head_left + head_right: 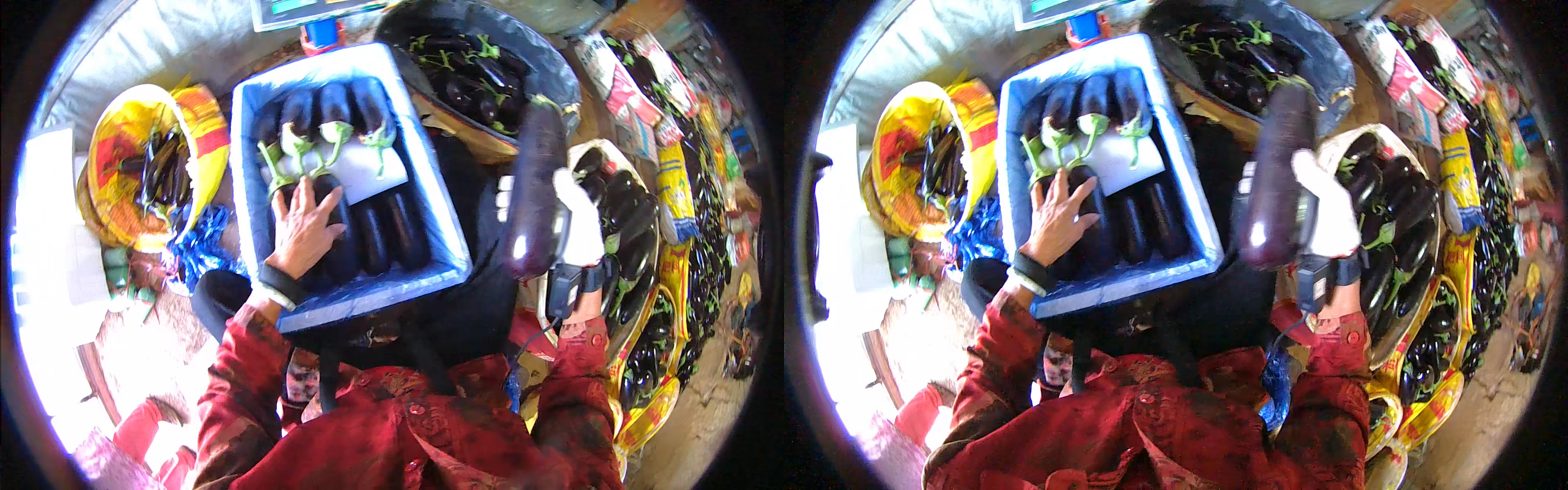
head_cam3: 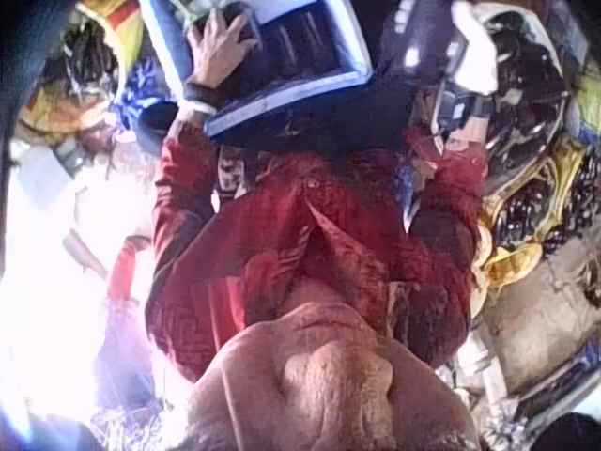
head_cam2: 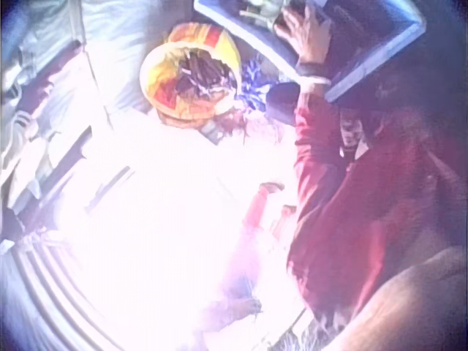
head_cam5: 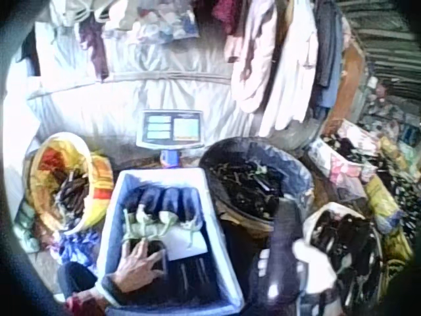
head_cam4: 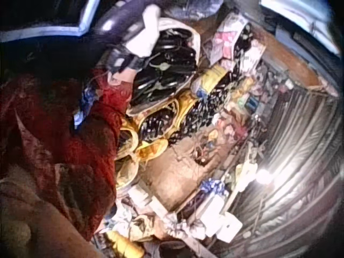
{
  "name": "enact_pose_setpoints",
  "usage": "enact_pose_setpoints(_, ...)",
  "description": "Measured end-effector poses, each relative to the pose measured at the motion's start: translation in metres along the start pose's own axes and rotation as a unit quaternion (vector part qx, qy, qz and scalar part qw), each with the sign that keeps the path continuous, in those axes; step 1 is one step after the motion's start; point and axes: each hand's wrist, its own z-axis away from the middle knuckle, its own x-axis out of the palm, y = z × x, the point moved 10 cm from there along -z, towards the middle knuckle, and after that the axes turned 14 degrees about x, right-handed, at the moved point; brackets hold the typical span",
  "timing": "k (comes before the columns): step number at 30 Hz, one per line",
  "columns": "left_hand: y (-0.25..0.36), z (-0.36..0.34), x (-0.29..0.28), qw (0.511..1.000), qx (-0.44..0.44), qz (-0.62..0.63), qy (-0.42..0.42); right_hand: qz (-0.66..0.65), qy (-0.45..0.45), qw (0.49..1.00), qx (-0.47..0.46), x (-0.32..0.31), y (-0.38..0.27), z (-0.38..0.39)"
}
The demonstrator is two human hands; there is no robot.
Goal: The person sits on the floor and sorts eggplants from large sacks into a blue plastic crate. They arrange the eggplants neatly in rows, occasionally using a digital scale to weigh them, and finally cover the crate with a blue plastic bag.
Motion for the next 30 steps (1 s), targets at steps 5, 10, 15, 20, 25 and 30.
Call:
enact_pose_setpoints(5, -0.006, 0.0, 0.009, 0.999, -0.018, 0.027, -0.026, 0.179, -0.128, 0.972, 0.083, 0.115, 0.077, -0.058)
enact_pose_setpoints(10, -0.007, 0.0, 0.008, 0.999, -0.023, 0.025, -0.029, 0.63, 0.146, 0.752, 0.125, 0.092, 0.129, -0.139)
enact_pose_setpoints(15, -0.007, 0.001, 0.007, 0.997, -0.035, 0.042, -0.049, 0.715, 0.205, 0.661, 0.098, 0.063, 0.13, -0.158)
enact_pose_setpoints(20, -0.003, 0.003, -0.006, 0.997, -0.039, 0.04, -0.05, 0.722, 0.085, 0.672, 0.143, 0.049, 0.154, -0.183)
enact_pose_setpoints(25, 0.051, -0.028, -0.029, 0.983, 0.162, -0.062, 0.066, 0.714, 0.134, 0.671, 0.151, 0.044, 0.149, -0.176)
enact_pose_setpoints(30, 0.053, -0.043, 0.005, 0.985, 0.158, 0.047, -0.056, 0.784, 0.075, 0.612, -0.069, 0.089, 0.096, -0.109)
